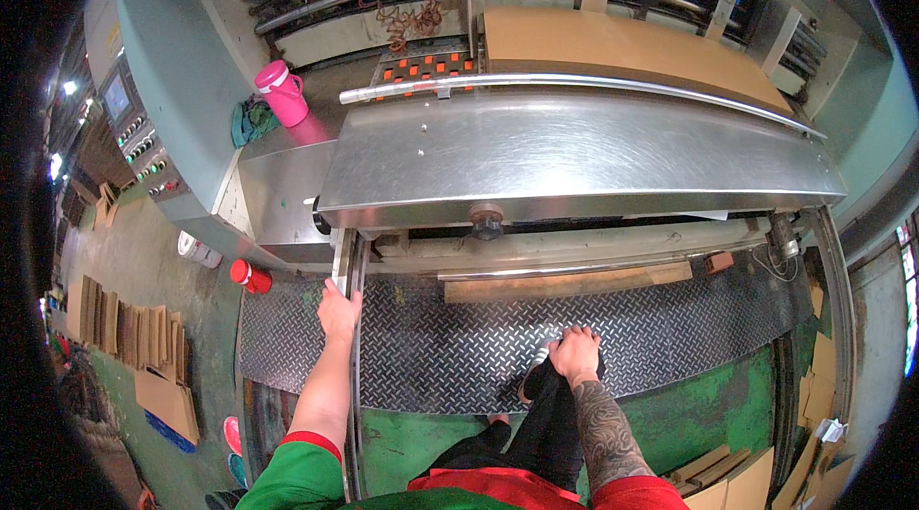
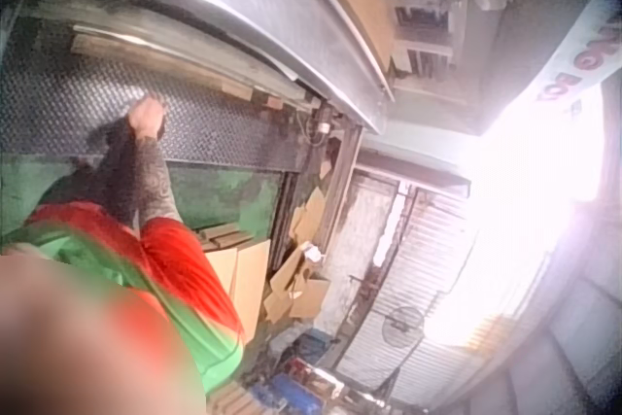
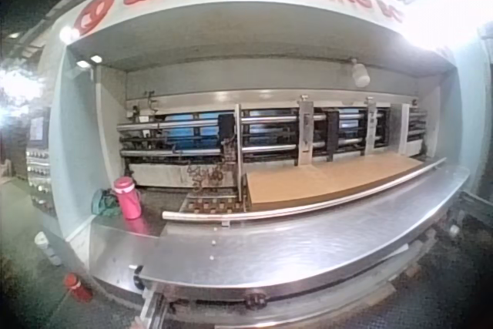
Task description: The person picks up flat cardboard sheets from a stack and places them onto a conveyor machine. They repeat this action several times, feeding the sheets into the machine and then waiting while the machine processes them.
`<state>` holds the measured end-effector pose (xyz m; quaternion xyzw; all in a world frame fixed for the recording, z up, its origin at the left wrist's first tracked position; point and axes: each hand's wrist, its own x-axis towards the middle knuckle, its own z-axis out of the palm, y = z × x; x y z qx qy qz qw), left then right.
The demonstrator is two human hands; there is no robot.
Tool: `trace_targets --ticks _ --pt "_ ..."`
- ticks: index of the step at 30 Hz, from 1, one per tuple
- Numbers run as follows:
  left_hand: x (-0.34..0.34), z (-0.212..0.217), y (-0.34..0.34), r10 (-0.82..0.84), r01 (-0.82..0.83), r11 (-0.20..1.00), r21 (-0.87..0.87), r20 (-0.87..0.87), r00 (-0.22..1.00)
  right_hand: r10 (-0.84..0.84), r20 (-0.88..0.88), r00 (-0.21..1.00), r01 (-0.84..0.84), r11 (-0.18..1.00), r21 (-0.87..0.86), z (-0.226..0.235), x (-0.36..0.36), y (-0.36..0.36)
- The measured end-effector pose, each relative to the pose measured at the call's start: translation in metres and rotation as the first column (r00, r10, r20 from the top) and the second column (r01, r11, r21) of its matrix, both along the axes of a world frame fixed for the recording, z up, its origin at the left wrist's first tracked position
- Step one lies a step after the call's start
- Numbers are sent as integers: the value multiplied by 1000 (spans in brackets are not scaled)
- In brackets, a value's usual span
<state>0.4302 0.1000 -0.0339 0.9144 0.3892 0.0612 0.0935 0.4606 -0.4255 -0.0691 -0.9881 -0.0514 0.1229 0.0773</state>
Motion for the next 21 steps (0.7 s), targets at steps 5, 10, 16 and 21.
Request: trace_targets --ticks 5,10,16,21 --pt "0 1 1 -5 4 999 -37 -14 1000 -8 0 1000 8 1000 10 -1 -2 -1" --pt "1 1 0 1 -1 1000 -22 -18 1000 -23 12 1000 23 1000 12 -3 -5 -4" --pt "0 0 2 -10 10 1000 -15 -1 1000 -28 -10 1000 29 999 14 -3 -6 -4" --pt "-1 -4 3 -31 31 999 6 25 999 -27 12 1000 27 1000 6 -2 -6 -1"
